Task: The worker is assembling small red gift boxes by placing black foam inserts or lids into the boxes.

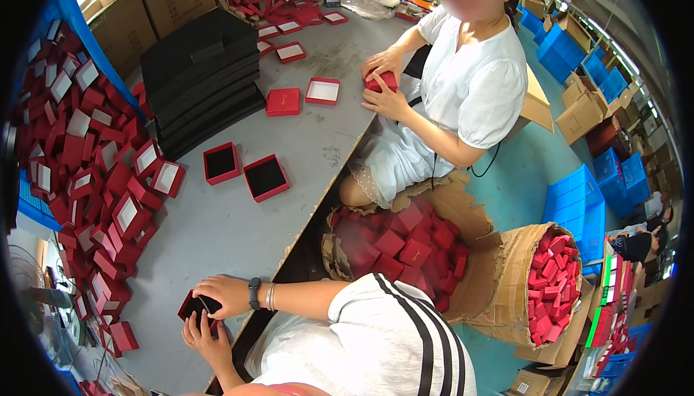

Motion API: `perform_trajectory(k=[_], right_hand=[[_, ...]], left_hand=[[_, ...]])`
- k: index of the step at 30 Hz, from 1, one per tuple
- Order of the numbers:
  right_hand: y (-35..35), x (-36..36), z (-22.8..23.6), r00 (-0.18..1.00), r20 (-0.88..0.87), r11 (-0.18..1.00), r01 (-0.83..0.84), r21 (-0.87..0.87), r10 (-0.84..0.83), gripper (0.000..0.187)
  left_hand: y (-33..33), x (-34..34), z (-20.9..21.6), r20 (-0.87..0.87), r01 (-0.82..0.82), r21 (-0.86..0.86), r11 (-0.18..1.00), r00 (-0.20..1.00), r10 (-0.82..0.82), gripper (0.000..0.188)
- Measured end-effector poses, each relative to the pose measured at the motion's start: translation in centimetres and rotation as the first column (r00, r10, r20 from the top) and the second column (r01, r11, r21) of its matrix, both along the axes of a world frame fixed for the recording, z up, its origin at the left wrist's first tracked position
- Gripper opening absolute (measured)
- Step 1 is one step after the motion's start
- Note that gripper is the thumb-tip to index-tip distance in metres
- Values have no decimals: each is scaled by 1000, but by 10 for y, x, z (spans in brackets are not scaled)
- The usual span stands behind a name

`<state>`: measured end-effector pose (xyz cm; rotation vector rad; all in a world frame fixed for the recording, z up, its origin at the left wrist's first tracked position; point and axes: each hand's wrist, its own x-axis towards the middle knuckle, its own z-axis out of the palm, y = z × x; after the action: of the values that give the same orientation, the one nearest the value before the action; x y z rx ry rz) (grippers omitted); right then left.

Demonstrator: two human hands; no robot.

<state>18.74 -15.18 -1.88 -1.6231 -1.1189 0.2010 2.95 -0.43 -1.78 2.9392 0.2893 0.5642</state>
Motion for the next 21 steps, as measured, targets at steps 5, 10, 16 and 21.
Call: perform_trajectory(k=[5, 10, 16, 21], right_hand=[[1, 1, -2, 1000, 14, 1000, 4, -5, -4, 55], [-1, 1, 4, 999, -23, 998, -25, -56, 24, 54], [1, 2, -4, 998, 64, 1000, -7, -25, 9, 51], [1, -1, -1, 995, 104, 1000, 6, -30, -3, 49]], left_hand=[[-3, 2, 5, -4, -6, -30, 1000, 1000, 6, 42], [-1, 1, 2, 3, -10, -42, 999, 1000, 10, 41], [-2, 2, 3, 7, 1, -55, 998, 1000, -1, 40], [5, -4, -7, 42, 20, -50, 999, 999, -18, 36]])
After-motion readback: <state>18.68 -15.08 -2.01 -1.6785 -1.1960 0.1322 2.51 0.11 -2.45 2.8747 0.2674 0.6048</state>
